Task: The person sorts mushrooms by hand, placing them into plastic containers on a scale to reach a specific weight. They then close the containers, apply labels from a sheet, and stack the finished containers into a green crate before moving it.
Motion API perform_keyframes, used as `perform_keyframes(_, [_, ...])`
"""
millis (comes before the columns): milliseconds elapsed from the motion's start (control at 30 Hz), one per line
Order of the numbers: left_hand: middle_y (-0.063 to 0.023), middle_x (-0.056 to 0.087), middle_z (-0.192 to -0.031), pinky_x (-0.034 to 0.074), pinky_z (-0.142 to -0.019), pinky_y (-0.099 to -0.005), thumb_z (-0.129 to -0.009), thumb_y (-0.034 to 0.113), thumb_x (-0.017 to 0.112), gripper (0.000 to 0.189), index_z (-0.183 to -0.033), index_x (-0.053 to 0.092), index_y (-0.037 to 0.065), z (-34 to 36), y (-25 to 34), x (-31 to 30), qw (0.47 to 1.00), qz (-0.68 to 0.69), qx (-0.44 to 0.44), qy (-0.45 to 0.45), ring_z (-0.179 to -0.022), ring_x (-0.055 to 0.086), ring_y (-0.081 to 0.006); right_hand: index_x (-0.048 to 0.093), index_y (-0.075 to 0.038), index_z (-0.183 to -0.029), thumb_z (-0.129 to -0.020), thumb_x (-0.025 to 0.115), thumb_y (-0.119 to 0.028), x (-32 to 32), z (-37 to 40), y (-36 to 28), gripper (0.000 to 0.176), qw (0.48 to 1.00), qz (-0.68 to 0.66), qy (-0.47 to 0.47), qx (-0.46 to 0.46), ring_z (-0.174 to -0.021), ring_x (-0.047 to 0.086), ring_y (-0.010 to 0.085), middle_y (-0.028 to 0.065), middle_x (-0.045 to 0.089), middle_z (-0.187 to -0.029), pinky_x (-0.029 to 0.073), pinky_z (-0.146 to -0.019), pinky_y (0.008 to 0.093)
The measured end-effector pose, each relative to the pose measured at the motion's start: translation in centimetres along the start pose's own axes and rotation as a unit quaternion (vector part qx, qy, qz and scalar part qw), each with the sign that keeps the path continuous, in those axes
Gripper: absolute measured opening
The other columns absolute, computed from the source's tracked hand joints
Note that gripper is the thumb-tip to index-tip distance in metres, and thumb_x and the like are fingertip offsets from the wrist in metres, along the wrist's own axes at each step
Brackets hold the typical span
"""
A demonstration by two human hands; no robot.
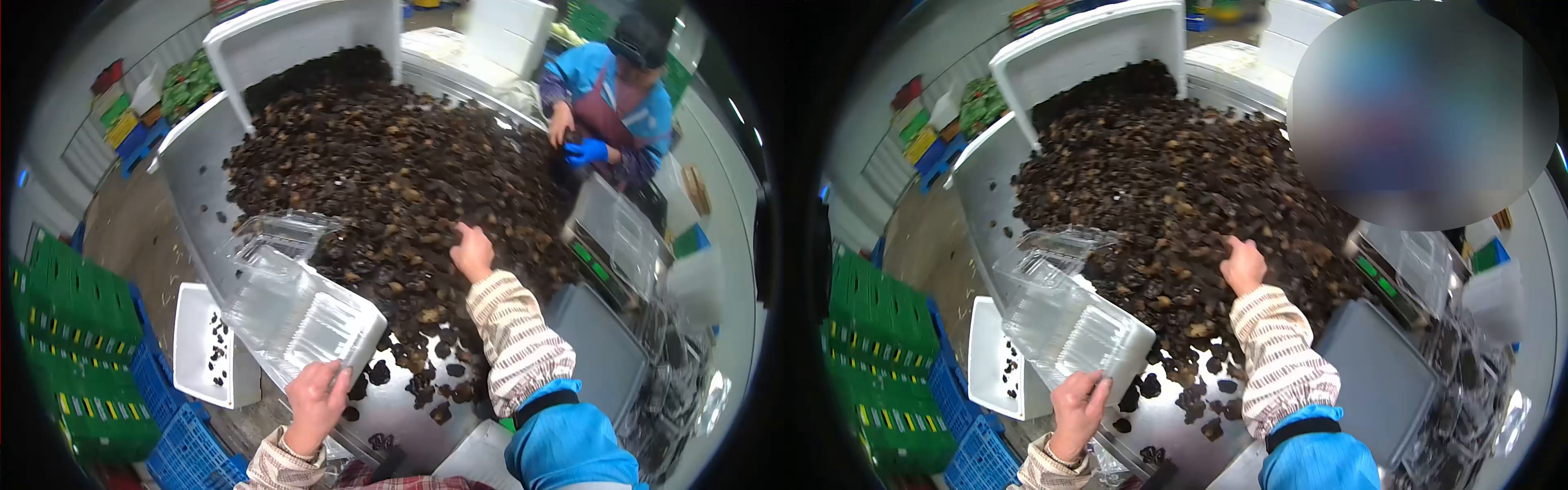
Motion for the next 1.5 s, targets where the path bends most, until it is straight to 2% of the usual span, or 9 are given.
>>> perform_keyframes(167, [-0.0073, 0.041, -0.054, 0.034, -0.049, -0.0283, -0.085, 0.008, 0.056, 0.024, -0.067, 0.051, -0.006, -0.6, -1.8, -0.7, 0.992, 0.036, -0.124, -0.013, -0.054, 0.039, -0.0087, 0.065, -0.006, -0.106, -0.063, 0.062, -0.013, -3.4, 0.4, 1.4, 0.044, 0.969, -0.238, 0.059, 0.03, -0.096, 0.061, 0.0331, 0.0192, 0.064, -0.099, 0.048, -0.084, 0.0377])
perform_keyframes(267, [-0.011, 0.051, -0.055, 0.037, -0.049, -0.0354, -0.088, 0.008, 0.052, 0.019, -0.072, 0.054, -0.001, -0.8, -1.6, -2.3, 0.99, -0.014, -0.064, 0.129, -0.048, 0.046, -0.0219, 0.062, 0.001, -0.108, -0.059, 0.068, -0.012, -7.9, 0.4, 1.5, 0.052, 0.924, -0.372, 0.09, -0.003, -0.092, 0.063, 0.0285, 0.0206, 0.065, -0.098, 0.048, -0.08, 0.0344])
perform_keyframes(467, [-0.0057, 0.051, -0.062, 0.039, -0.05, -0.0262, -0.091, 0.005, 0.051, 0.014, -0.079, 0.057, -0.001, -1.8, 4.5, -4.7, 0.968, 0.0, 0.003, 0.251, -0.054, 0.044, -0.0112, 0.051, 0.006, -0.119, -0.056, 0.073, 0.006, -20.1, 5.3, 3.6, 0.067, 0.817, -0.573, 0.037, 0.055, -0.071, 0.062, 0.0221, 0.016, 0.065, -0.086, 0.05, -0.059, 0.0342])
perform_keyframes(633, [-0.0098, 0.058, -0.072, 0.045, -0.052, -0.0291, -0.084, 0.0, 0.057, 0.006, -0.088, 0.061, 0.002, -0.6, 15.4, 3.4, 0.929, 0.032, 0.331, 0.164, -0.058, 0.056, -0.0207, 0.053, 0.004, -0.112, -0.064, 0.068, 0.009, -29.0, 11.4, 6.9, 0.05, 0.793, -0.602, 0.066, 0.071, -0.068, 0.064, 0.0215, 0.0137, 0.065, -0.081, 0.052, -0.058, 0.0345])
perform_keyframes(767, [-0.0093, 0.051, -0.066, 0.041, -0.048, -0.034, -0.065, -0.002, 0.057, 0.017, -0.082, 0.058, 0.003, 1.5, 22.0, 11.5, 0.856, 0.097, 0.506, 0.032, -0.057, 0.053, -0.0255, 0.061, 0.001, -0.094, -0.069, 0.065, 0.006, -34.1, 15.6, 9.2, 0.026, 0.834, -0.538, 0.119, 0.004, -0.066, 0.061, 0.0164, 0.0086, 0.064, -0.078, 0.051, -0.063, 0.0292])
perform_keyframes(900, [-0.0039, 0.042, -0.068, 0.037, -0.058, -0.0304, -0.069, 0.013, 0.053, 0.018, -0.084, 0.053, 0.003, 5.8, 23.4, 18.2, 0.757, 0.065, 0.644, -0.085, -0.063, 0.045, -0.0185, 0.06, 0.0, -0.093, -0.064, 0.067, 0.004, -33.6, 20.5, 10.4, 0.03, 0.922, -0.371, 0.112, -0.015, -0.067, 0.059, 0.0136, 0.0042, 0.062, -0.076, 0.05, -0.064, 0.029])
perform_keyframes(1033, [-0.0082, 0.051, -0.083, 0.042, -0.069, -0.034, -0.07, 0.011, 0.055, 0.025, -0.093, 0.056, 0.001, 7.1, 23.3, 18.6, 0.754, 0.08, 0.637, -0.135, -0.078, 0.052, -0.0221, 0.062, -0.009, -0.094, -0.062, 0.067, 0.0, -25.3, 24.0, 13.3, 0.034, 0.938, -0.328, 0.103, -0.035, -0.073, 0.061, 0.0181, 0.0067, 0.062, -0.078, 0.049, -0.062, 0.0318])
perform_keyframes(1200, [-0.0132, 0.056, -0.106, 0.043, -0.088, -0.0427, -0.07, 0.008, 0.063, 0.035, -0.104, 0.059, 0.0, 6.8, 22.3, 17.9, 0.788, 0.091, 0.591, -0.147, -0.099, 0.054, -0.0298, 0.063, -0.021, -0.103, -0.062, 0.067, -0.005, -19.5, 26.5, 14.0, 0.043, 0.997, 0.018, 0.045, -0.055, -0.086, 0.058, 0.0332, 0.0118, 0.053, -0.099, 0.05, -0.07, 0.0412])
perform_keyframes(1500, [-0.0123, 0.06, -0.102, 0.045, -0.082, -0.0398, -0.06, 0.005, 0.072, 0.041, -0.098, 0.06, 0.004, -0.2, 16.7, 11.6, 0.88, 0.097, 0.459, -0.079, -0.095, 0.057, -0.0323, 0.035, -0.037, -0.136, -0.061, 0.074, -0.011, -25.3, 27.7, 12.7, 0.088, 0.992, 0.087, -0.094, -0.004, -0.094, 0.058, 0.0377, 0.0159, 0.044, -0.128, 0.052, -0.079, 0.0424])
Point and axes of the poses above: each hand's wrist, its own z-axis away from the middle knuckle, its own x-axis out of the palm, y = z × x, the point moved 4 cm from there along -z, towards the middle knuckle
